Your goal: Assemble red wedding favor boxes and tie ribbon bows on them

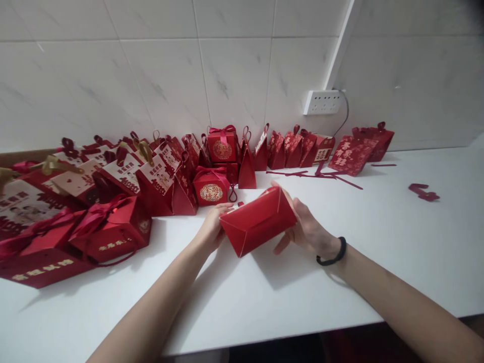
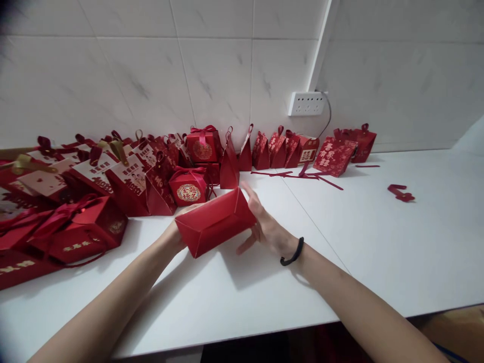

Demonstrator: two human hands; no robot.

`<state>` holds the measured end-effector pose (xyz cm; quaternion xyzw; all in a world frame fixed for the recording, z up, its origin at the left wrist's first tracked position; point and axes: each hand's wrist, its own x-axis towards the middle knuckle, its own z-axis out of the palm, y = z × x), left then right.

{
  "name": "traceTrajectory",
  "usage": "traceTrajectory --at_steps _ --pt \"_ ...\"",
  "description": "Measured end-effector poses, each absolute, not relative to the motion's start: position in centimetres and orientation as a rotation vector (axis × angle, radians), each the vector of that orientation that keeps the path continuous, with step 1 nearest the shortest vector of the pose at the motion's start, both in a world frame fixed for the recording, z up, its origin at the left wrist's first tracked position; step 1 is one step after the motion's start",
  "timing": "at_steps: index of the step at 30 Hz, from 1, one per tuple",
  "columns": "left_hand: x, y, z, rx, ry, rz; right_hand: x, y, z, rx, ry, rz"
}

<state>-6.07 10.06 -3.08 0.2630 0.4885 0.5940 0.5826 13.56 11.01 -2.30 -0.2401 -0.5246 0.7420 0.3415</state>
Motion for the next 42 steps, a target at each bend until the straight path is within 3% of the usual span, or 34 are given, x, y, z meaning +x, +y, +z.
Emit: traceTrajectory --at_steps 5,9,13,17,30,38,42 --pt "-6.6 10.0 -3.6 0.736 1.185 1.347 13.4 10.6 -2.7 -0.701 -1.696 1.639" --pt "-6.3 9.7 -3.6 0.767 1.151 1.273 13.4 10.8 -2.8 -0.634 -1.711 1.525" --pt "-5.1 9.3 -3.0 0.68 1.11 1.483 13.1 10.9 -2.6 -0.713 -1.628 1.432" --pt "-4.5 8.5 -2.5 1.061 0.924 1.486 12.7 10.7 -2.6 -0.818 -1.515 1.29" --pt "-3.9 7.8 -2.7 1.244 1.127 1.399 12.2 10.7 -2.9 -0.876 -1.398 1.308" --pt "-4.4 8.0 -2.8 1.463 1.192 1.472 12.7 11.4 -3.2 -0.667 -1.244 1.412" --pt "-5.0 8.1 -3.2 1.69 1.053 1.533 12.8 11.9 -2.4 -0.673 -1.151 1.624"
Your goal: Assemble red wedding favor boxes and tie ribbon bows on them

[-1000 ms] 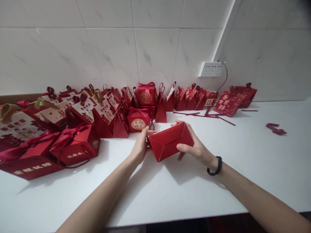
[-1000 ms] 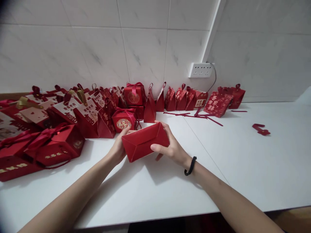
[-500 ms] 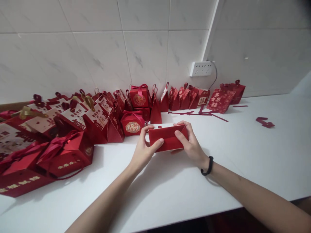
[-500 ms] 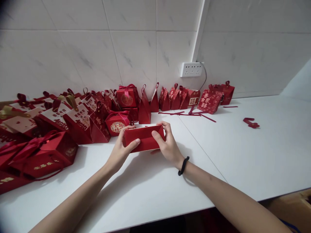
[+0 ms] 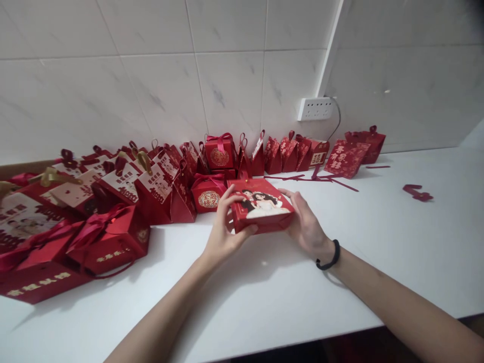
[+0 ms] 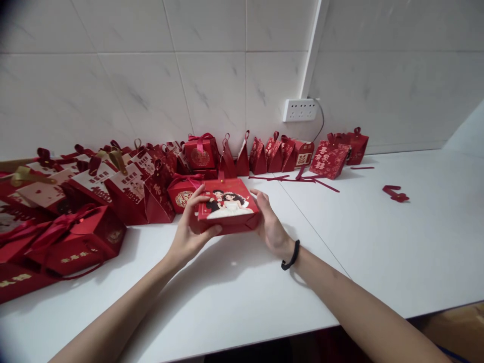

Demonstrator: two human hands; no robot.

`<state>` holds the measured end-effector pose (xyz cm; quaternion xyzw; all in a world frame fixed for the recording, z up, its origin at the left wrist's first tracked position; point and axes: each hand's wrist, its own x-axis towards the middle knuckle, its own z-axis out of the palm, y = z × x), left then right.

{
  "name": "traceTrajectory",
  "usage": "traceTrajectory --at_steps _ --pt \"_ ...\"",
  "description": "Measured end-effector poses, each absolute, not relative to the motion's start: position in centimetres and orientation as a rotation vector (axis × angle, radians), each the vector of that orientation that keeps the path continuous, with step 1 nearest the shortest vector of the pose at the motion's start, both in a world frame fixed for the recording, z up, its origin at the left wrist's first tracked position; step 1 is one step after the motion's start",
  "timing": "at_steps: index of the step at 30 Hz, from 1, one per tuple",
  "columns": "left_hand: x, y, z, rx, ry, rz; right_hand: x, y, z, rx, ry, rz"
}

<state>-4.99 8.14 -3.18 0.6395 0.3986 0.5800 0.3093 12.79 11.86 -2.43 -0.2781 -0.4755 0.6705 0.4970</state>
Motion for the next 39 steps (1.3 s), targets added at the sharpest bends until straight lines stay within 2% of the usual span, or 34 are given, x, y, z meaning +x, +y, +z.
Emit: traceTrajectory --at_steps 4,8,13,18,23,39 --pt "-5.4 8.0 -3.5 1.776 0.895 1.493 12.9 11.9 -2.1 -0.662 -1.266 1.792" --pt "-5.4 8.2 -3.6 1.488 0.818 1.612 13.1 11.7 -2.6 -0.55 -1.398 1.505" --pt "-5.6 8.4 -3.6 1.395 1.036 1.548 13.3 11.5 -3.3 -0.569 -1.597 1.308" --pt "-5.8 7.8 -3.2 1.602 0.997 1.434 13.4 11.3 -2.9 -0.627 -1.607 1.281" --pt "-6.0 7.8 -3.3 1.55 1.015 1.452 13.4 11.2 -2.6 -0.654 -1.619 1.191" --pt "-6.2 7.9 -3.5 1.612 1.083 1.434 13.5 11.2 -2.7 -0.719 -1.62 1.187"
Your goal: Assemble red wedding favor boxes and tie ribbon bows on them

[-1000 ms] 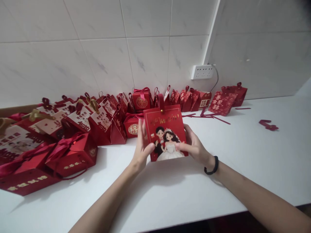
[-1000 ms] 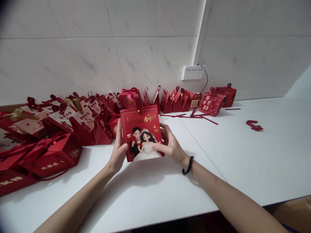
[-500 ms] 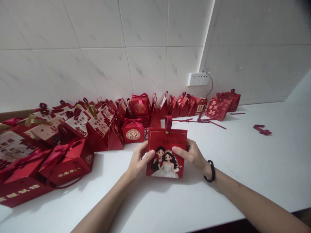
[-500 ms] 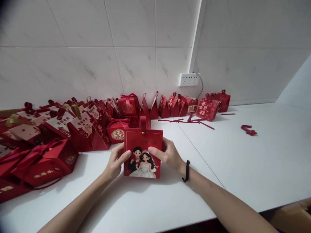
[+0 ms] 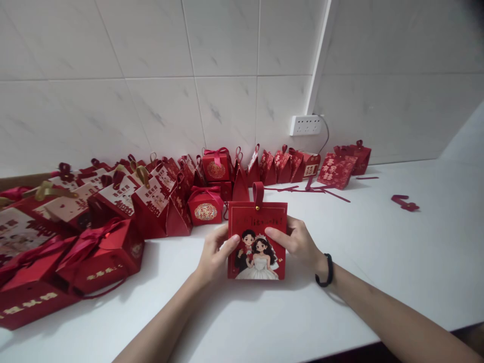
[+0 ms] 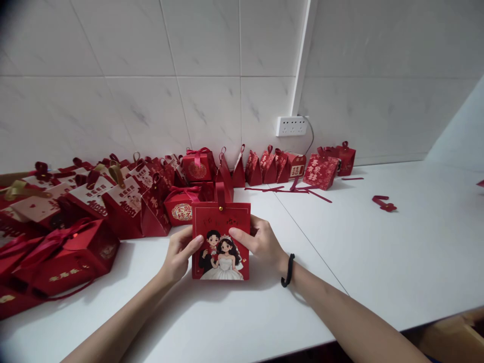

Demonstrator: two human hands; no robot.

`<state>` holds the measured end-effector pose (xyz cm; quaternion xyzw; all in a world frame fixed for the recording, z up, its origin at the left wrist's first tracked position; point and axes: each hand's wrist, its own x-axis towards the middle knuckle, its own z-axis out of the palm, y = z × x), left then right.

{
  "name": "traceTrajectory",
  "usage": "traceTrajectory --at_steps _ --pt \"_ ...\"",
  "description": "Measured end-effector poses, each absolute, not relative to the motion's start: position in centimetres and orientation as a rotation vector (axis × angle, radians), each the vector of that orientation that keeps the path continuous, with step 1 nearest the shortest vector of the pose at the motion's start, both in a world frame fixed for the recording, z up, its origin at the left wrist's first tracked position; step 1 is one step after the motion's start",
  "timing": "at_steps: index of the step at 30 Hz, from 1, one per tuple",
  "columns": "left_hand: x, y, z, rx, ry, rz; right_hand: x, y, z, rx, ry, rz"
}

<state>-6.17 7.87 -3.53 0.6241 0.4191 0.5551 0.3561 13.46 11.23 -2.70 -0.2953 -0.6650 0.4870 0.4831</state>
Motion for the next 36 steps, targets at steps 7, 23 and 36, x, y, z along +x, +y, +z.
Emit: traceTrajectory --at_steps 7,23,36 --pt "-5.94 7.77 -3.42 1.606 1.033 1.408 13.42 11.24 -2.69 -0.725 -1.604 1.156" --pt "-5.83 7.88 -3.66 1.508 0.949 1.336 13.52 11.27 -2.92 -0.796 -1.641 1.006" --pt "-5.87 7.9 -3.77 1.5 0.965 1.332 13.49 11.14 -2.81 -0.802 -1.639 1.022"
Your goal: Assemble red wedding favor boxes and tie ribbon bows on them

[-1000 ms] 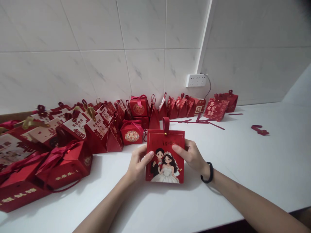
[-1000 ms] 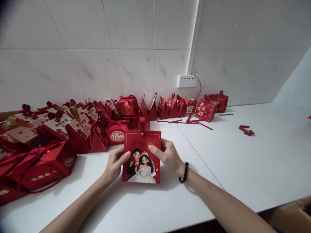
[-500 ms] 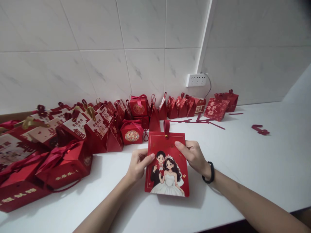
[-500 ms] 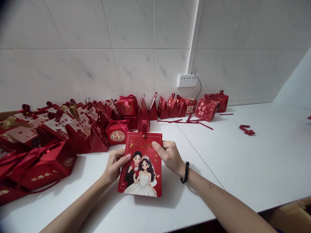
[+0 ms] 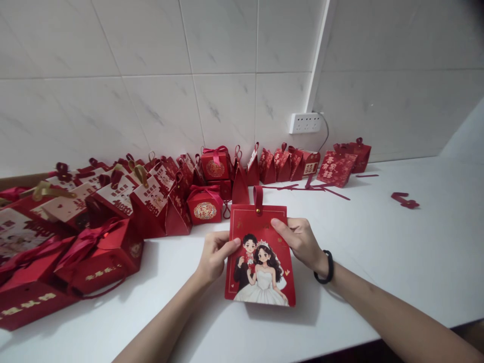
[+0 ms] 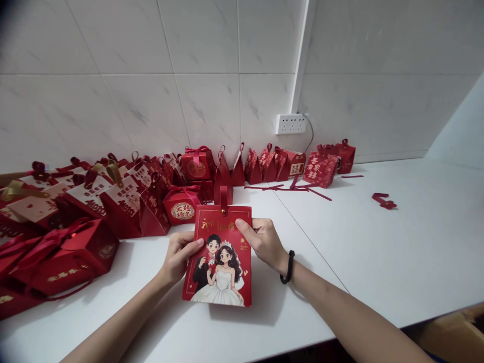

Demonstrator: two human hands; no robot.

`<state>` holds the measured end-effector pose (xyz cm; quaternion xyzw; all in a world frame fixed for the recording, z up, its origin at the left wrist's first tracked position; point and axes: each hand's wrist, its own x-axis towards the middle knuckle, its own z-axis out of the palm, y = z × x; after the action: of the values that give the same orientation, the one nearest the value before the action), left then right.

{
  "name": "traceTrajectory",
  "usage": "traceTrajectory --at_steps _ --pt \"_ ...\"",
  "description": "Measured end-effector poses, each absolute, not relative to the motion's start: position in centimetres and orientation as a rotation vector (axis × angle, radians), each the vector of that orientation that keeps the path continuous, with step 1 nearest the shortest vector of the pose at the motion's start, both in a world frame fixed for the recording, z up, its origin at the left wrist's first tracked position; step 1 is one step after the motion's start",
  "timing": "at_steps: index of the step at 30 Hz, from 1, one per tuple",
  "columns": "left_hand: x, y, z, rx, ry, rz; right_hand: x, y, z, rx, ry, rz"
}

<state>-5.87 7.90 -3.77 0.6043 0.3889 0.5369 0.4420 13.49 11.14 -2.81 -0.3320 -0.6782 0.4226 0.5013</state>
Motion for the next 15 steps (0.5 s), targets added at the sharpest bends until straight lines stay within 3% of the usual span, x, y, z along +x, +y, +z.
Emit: traceTrajectory --at_steps 15 --pt "-6.23 8.16 -3.65 1.463 1.196 1.66 13.08 11.69 -3.53 -0.467 -1.71 1.473"
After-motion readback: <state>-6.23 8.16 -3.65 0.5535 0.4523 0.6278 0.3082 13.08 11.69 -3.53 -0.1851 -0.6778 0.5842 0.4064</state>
